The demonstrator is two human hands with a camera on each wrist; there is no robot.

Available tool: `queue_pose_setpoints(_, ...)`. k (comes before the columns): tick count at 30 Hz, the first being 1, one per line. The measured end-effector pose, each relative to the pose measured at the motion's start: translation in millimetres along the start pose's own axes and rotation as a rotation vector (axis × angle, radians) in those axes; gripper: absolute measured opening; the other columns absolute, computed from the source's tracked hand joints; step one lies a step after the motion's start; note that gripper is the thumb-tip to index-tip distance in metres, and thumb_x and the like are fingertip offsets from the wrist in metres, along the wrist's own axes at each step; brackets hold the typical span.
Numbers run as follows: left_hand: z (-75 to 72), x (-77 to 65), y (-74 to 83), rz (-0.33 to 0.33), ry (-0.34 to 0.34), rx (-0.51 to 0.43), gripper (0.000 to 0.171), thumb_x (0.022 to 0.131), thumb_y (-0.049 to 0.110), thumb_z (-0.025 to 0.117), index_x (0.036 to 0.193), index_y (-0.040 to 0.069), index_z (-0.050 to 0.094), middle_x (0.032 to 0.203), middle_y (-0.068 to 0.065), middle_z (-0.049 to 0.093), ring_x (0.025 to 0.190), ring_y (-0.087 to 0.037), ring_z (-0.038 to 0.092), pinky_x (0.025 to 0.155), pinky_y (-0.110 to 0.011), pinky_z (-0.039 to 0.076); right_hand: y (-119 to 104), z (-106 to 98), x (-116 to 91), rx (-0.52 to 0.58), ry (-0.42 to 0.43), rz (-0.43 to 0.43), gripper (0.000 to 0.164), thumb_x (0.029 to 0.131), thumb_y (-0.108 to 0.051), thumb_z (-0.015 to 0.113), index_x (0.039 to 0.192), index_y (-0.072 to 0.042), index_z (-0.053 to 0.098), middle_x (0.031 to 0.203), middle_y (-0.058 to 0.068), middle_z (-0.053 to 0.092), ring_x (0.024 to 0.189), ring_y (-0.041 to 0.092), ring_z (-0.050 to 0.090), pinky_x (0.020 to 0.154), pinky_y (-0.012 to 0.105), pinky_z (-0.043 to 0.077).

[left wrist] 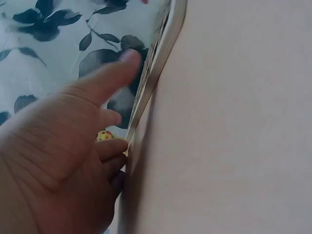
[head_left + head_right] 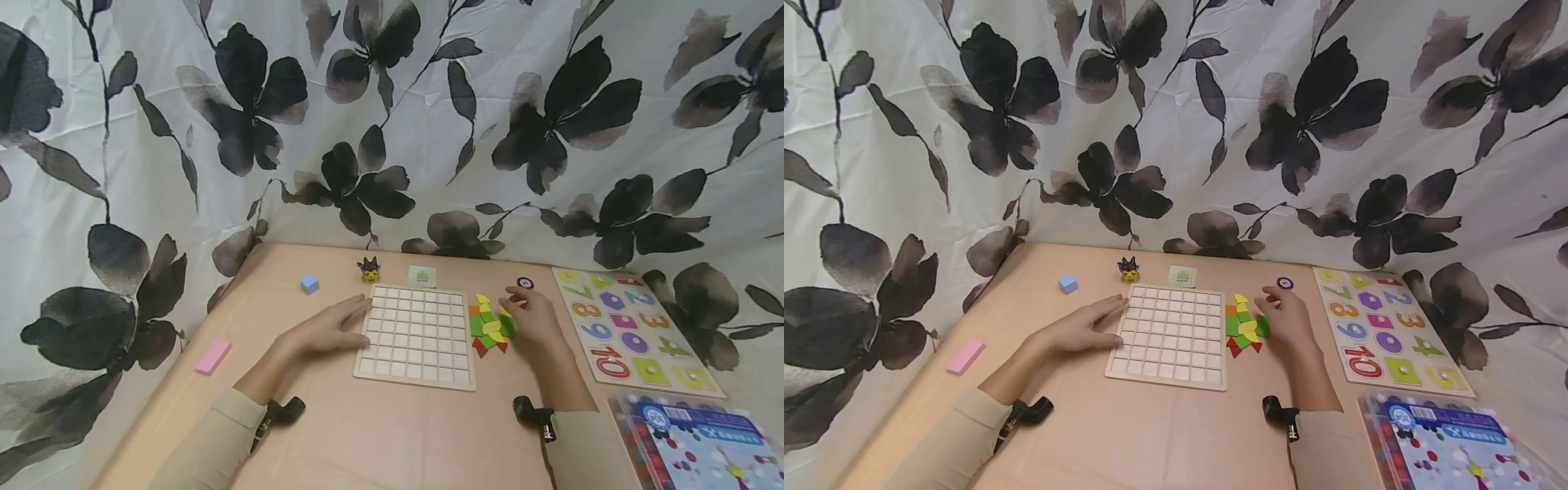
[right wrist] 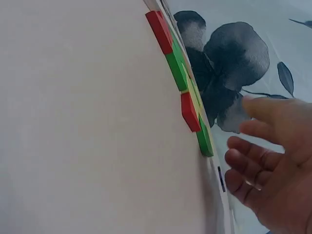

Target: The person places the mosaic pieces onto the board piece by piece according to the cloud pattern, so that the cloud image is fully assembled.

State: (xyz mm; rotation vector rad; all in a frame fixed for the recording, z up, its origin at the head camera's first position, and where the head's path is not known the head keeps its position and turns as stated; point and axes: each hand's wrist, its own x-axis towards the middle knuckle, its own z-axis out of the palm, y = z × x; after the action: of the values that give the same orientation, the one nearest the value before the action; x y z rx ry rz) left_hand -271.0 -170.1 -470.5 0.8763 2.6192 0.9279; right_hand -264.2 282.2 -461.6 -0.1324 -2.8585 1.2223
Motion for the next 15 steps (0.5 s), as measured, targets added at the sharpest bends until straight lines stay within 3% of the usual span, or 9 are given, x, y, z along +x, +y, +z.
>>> queue_pose_setpoints(2,4.1,0.7,-3.8,0.000,0.002,0.019,0.092,0.093,0.053,0.074,0.164,0.011,0.032,0.173,-0.018,0.019,0.161,-0.038,0.015,0.131,-0.057,0.014,8.1,1.2,1.7,-0.028,-0.010,-0.008,0.051,0.107,-0.036,0.060,0.150,-0.007,0.054,0.133,0.019,0.059,0.116,0.034,0.053,0.093,0.040,0.053)
queue_pose_setpoints(8,7.1,1.6,-13.5,-0.015,0.020,0.073,0.090,0.092,0.056,0.072,0.162,0.011,0.037,0.174,-0.017,0.016,0.162,-0.036,0.009,0.132,-0.055,0.003,24.0,10.5,7.5,-0.085,0.000,-0.067,0.043,0.105,-0.024,0.064,0.141,0.000,0.061,0.126,0.021,0.063,0.108,0.034,0.058,0.092,0.043,0.054)
queue_pose_setpoints(15,6.4,3.0,-18.2,-0.016,0.008,0.077,0.088,0.093,0.058,0.071,0.163,0.017,0.038,0.174,-0.016,0.015,0.163,-0.035,0.009,0.133,-0.054,0.002,30.7,18.5,10.4,-0.136,0.058,-0.111,0.036,0.103,-0.023,0.066,0.130,-0.001,0.070,0.119,0.019,0.061,0.102,0.033,0.056,0.086,0.040,0.049)
